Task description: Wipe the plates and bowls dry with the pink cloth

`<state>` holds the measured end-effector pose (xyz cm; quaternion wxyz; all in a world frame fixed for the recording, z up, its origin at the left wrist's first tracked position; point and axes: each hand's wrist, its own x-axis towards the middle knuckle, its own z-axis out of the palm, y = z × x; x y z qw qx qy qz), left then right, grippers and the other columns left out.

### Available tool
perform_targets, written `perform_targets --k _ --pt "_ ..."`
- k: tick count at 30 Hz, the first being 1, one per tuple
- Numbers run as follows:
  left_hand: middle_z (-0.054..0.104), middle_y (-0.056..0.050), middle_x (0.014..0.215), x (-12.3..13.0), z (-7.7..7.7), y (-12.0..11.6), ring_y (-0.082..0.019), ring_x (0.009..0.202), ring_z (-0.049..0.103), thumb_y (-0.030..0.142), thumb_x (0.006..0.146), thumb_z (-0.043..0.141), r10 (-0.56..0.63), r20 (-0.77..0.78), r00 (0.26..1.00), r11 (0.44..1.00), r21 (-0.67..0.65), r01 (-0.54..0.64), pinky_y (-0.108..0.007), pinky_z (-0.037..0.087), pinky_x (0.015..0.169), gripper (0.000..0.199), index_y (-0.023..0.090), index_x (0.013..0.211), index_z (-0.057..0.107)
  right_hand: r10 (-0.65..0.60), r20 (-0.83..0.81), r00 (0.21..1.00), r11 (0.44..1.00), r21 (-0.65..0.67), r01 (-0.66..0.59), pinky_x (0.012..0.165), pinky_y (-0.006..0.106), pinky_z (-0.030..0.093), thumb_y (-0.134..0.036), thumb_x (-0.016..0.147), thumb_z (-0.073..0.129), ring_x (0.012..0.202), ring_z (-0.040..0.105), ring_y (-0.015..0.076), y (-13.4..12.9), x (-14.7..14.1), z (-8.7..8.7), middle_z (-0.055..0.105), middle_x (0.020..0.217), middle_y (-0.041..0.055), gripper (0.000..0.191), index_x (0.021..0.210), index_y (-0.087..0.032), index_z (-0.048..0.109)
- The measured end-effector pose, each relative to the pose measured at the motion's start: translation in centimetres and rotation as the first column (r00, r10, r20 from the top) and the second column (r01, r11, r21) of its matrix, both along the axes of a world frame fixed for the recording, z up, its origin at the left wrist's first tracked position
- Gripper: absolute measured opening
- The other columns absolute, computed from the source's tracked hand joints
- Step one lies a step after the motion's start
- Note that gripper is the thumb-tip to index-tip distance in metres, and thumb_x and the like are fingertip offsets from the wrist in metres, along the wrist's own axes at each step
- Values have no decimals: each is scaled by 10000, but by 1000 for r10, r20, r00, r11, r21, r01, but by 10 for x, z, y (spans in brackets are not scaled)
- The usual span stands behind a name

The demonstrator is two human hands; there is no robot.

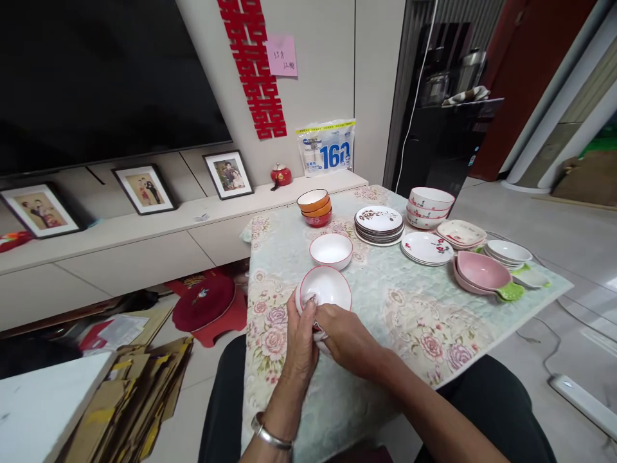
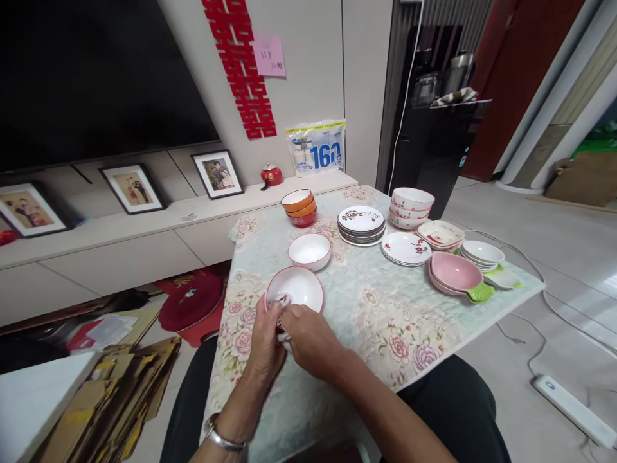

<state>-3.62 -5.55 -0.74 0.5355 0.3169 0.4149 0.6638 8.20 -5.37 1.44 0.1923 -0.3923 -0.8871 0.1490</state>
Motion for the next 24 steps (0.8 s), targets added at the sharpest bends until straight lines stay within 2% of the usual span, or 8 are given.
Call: perform_targets --k 3,6,10,13,16,18,20,24 --pt "661 -17 1022 0 1 1 -159 921 638 423 860 655 29 30 999 999 19 -29 -290 489 868 395 229 1195 577 25 116 993 994 104 -37 827 342 442 -78 915 501 947 572 231 4 8 0 658 1044 103 199 1049 -141 635" --pt "662 -43 1082 2 0 2 -175 960 639 419 847 669 39 38 999 998 44 -40 -307 488 886 448 216 1233 565 -47 205 978 986 166 12 840 361 428 -104 940 497 926 567 239 6 15 3 657 984 98 170 960 -154 658" --pt "650 -54 1165 1 -6 1 -184 987 641 388 786 745 9 1 1000 1000 14 -9 -312 491 881 616 252 1332 494 -73 163 984 996 55 65 794 326 440 -54 919 479 907 592 222 2 9 5 675 981 95 215 1005 -143 656" --pt "640 -52 1196 -2 -10 0 -179 1035 630 381 809 730 -2 -45 999 1000 14 3 -305 474 922 611 275 1355 478 -76 47 996 996 -35 78 789 310 455 -61 906 496 925 602 212 -2 -1 3 676 1038 100 254 1116 -128 622" --pt "654 -44 1116 -3 -7 0 -172 997 632 392 854 680 18 -55 998 1000 24 -17 -299 475 911 499 247 1306 526 -13 4 1000 1000 9 13 841 317 454 -50 888 513 974 584 217 -1 -2 -2 656 1100 115 288 1156 -108 601" --pt "663 -29 1017 -2 -3 1 -170 922 640 411 855 669 39 -15 999 999 28 -39 -301 487 873 438 218 1236 570 12 59 998 997 73 -17 837 331 448 -39 893 495 951 576 224 1 3 -3 654 1066 105 271 1118 -125 619" --pt "667 -18 964 0 2 1 -171 874 645 428 833 683 43 40 998 999 18 -43 -309 495 852 423 207 1183 592 -13 123 992 991 131 -3 827 344 439 -46 914 473 918 571 228 4 9 -3 653 1003 94 228 1021 -149 647" --pt "671 -32 1052 3 3 1 -177 919 651 385 776 749 30 70 997 999 11 -31 -315 491 875 498 222 1211 568 -60 159 986 990 137 38 819 338 431 -43 909 484 910 571 231 6 12 -2 658 959 93 206 942 -157 653"
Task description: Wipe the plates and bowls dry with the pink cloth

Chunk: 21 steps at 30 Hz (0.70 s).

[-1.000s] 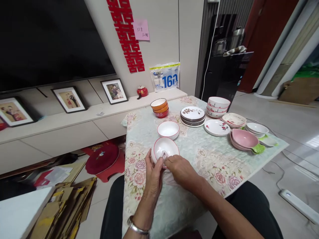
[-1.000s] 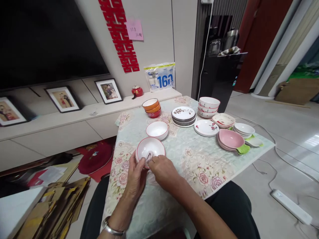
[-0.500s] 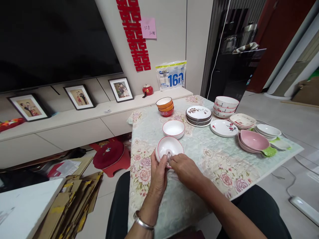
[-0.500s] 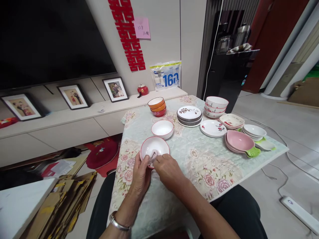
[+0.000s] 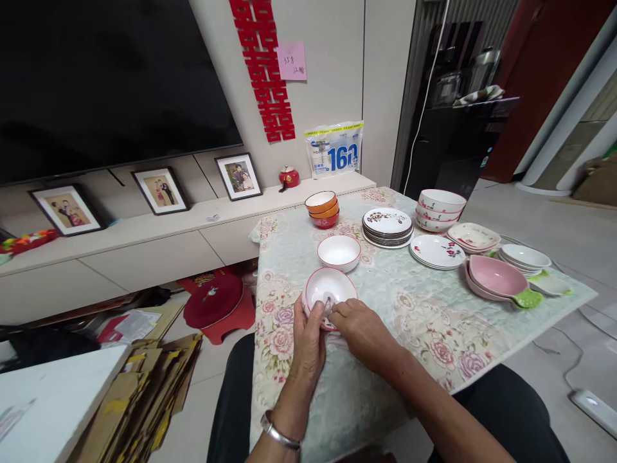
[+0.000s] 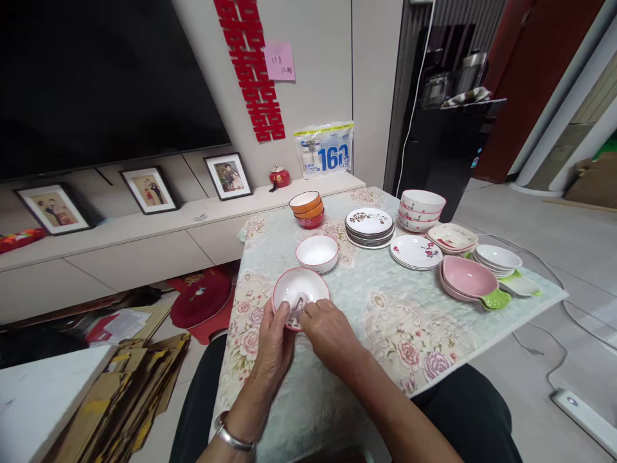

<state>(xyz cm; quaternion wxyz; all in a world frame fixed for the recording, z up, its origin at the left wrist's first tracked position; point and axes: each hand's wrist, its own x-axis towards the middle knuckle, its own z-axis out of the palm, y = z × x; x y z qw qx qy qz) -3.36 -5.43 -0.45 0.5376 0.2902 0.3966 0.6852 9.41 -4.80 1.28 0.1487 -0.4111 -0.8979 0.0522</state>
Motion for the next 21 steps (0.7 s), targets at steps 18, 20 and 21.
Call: perform_targets --k 18,20,21 --pt "665 -27 1078 0 -5 -1 -166 939 652 342 767 778 -53 45 998 999 8 53 -322 481 917 564 243 1259 523 -52 -43 998 994 -94 48 766 311 431 -44 905 500 890 585 219 -4 -6 3 669 957 89 200 1004 -140 645" --pt "663 -33 1108 -1 -6 -2 -175 979 652 342 773 774 -75 38 996 997 22 75 -324 474 936 580 250 1282 510 -75 -124 989 986 -155 55 762 297 436 -51 898 513 890 593 207 -7 -12 3 670 982 95 194 1037 -119 629" --pt "665 -32 1101 -1 -7 -2 -173 972 654 347 785 764 -84 36 996 996 26 83 -322 475 933 560 249 1277 515 -64 -158 985 986 -165 37 774 294 440 -57 897 517 902 593 204 -7 -14 3 667 1004 101 192 1049 -111 622"
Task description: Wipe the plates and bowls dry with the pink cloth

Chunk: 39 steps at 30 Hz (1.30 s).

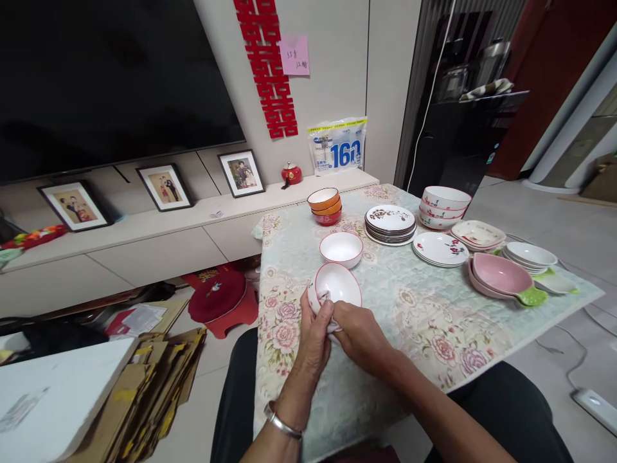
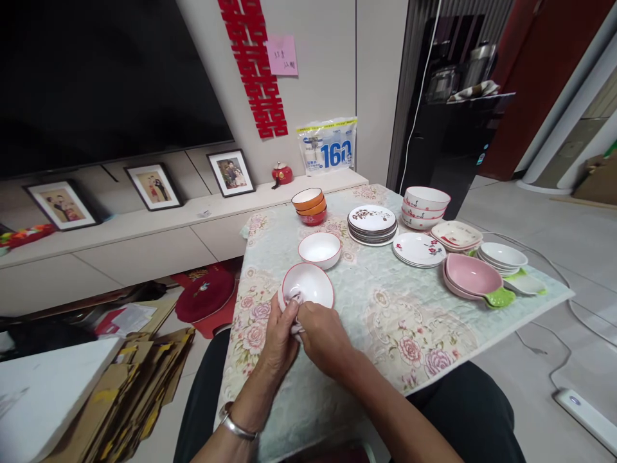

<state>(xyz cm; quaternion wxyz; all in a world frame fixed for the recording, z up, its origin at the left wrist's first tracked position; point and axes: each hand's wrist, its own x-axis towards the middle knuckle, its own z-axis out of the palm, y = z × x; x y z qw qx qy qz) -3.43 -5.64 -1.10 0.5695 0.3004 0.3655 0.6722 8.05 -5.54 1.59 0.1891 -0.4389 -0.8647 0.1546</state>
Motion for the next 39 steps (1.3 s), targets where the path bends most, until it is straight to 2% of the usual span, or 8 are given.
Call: perform_targets --k 4,9,14,17,21,26,34,39 --pt "674 -17 970 0 3 0 -165 867 662 373 819 728 22 15 1000 1000 -5 -22 -306 494 851 412 213 1164 570 131 12 991 989 68 -131 796 301 438 -60 900 512 920 577 204 5 6 -2 655 1040 94 203 1059 -135 616" --pt "681 -35 1006 1 6 2 -167 894 655 366 802 745 16 62 998 1000 -4 -16 -290 494 823 391 203 1121 589 54 158 986 978 190 -85 829 344 419 -52 918 484 918 565 231 10 17 -6 653 965 93 200 952 -156 652" --pt "675 -33 1039 1 4 0 -162 911 656 324 771 779 -9 46 999 1000 -7 9 -302 497 862 517 220 1224 553 18 34 999 997 68 -20 753 303 433 -38 899 483 877 591 207 2 6 -3 671 967 84 213 1005 -143 635" --pt "669 -43 1074 0 4 -1 -177 979 653 334 779 775 -19 47 999 1000 -6 19 -307 488 901 557 219 1269 536 39 -62 997 999 -2 -39 753 289 442 -78 899 521 870 593 192 -1 2 0 667 1001 93 153 1010 -126 615" --pt "679 -47 1042 0 5 -1 -194 943 674 371 814 740 -27 53 998 1000 0 27 -329 510 869 507 213 1253 542 143 4 990 988 63 -143 789 303 433 -73 905 506 922 572 206 4 10 1 651 1041 94 209 1060 -149 623" --pt "681 -68 1097 0 6 1 -205 982 669 355 811 744 -31 70 997 999 36 28 -324 508 878 513 210 1260 544 59 152 987 983 166 -84 829 341 404 -43 912 476 926 554 229 8 18 -3 651 982 91 242 1017 -164 657" --pt "683 -20 971 -2 7 -3 -143 786 661 363 778 772 -68 71 995 997 38 66 -282 520 795 537 224 1248 550 43 -92 995 998 45 -39 675 273 381 -170 943 526 777 551 171 -2 6 11 654 913 65 81 925 -150 603" --pt "695 -55 1025 -1 8 -3 -193 882 684 381 761 781 -32 53 998 999 -8 33 -321 526 832 546 205 1227 556 169 7 986 983 69 -169 733 282 399 -86 916 520 850 563 186 4 17 8 647 952 75 121 950 -147 620"
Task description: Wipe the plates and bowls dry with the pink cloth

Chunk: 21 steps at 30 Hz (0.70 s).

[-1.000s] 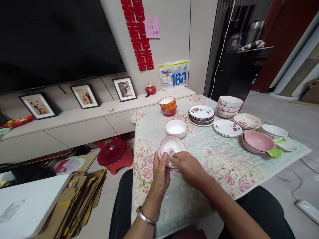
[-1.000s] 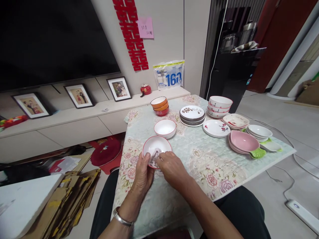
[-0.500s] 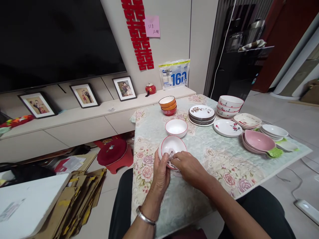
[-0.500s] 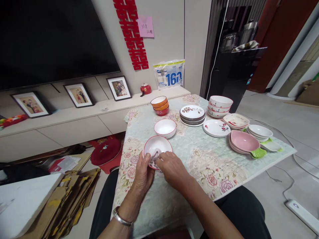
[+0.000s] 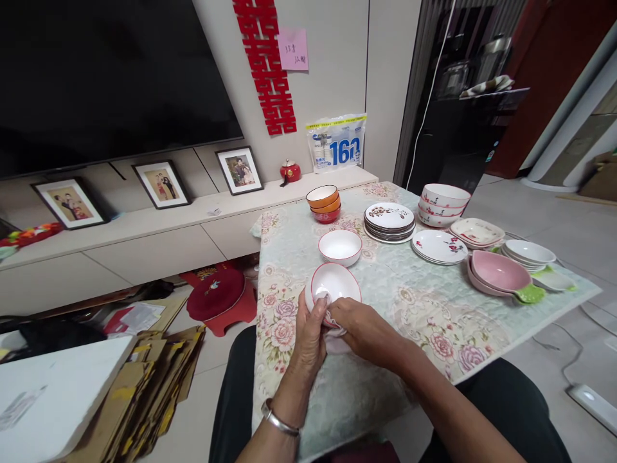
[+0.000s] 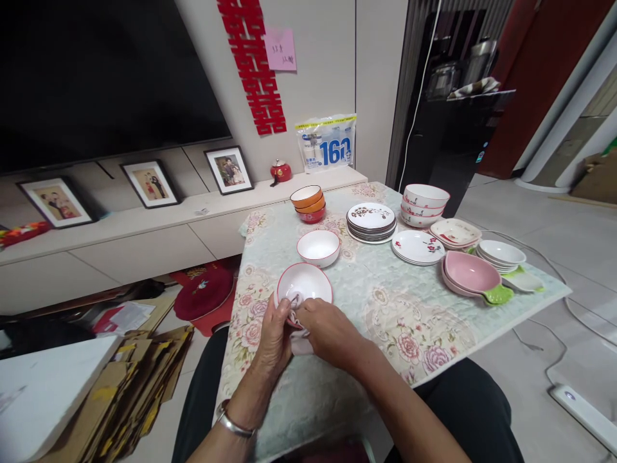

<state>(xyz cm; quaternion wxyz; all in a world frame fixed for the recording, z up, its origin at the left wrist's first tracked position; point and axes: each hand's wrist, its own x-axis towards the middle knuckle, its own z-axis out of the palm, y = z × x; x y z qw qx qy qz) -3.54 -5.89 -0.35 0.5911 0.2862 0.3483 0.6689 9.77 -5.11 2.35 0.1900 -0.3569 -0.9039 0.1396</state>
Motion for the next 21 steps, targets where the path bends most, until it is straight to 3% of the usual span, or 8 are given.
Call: perform_targets --k 5,14,17,21 --pt "691 -59 1052 1 0 1 -195 921 675 383 767 776 -8 36 999 1000 26 7 -327 527 856 556 217 1247 551 -107 125 986 987 137 89 787 327 390 -32 893 494 878 552 214 3 7 -7 648 945 82 211 946 -164 650" --pt "700 -35 994 -2 5 -2 -192 816 688 425 720 803 -12 -35 999 1000 6 12 -310 534 790 683 245 1316 522 -62 -138 988 996 -77 51 710 270 402 -111 928 519 804 579 168 -7 -3 12 660 905 54 111 892 -153 614" --pt "703 -54 1062 0 4 -2 -219 918 691 409 726 801 -1 -19 1000 1000 -2 1 -333 529 848 659 244 1306 534 -8 -42 999 1000 -29 7 738 286 409 -75 906 514 843 574 184 -3 2 6 657 952 70 144 941 -157 627" --pt "692 -67 1103 1 0 0 -216 988 676 387 770 774 -31 48 998 999 35 29 -350 523 899 589 241 1289 537 -95 118 988 992 91 85 788 329 401 -32 893 489 881 560 215 2 8 -3 647 949 84 217 936 -166 655"
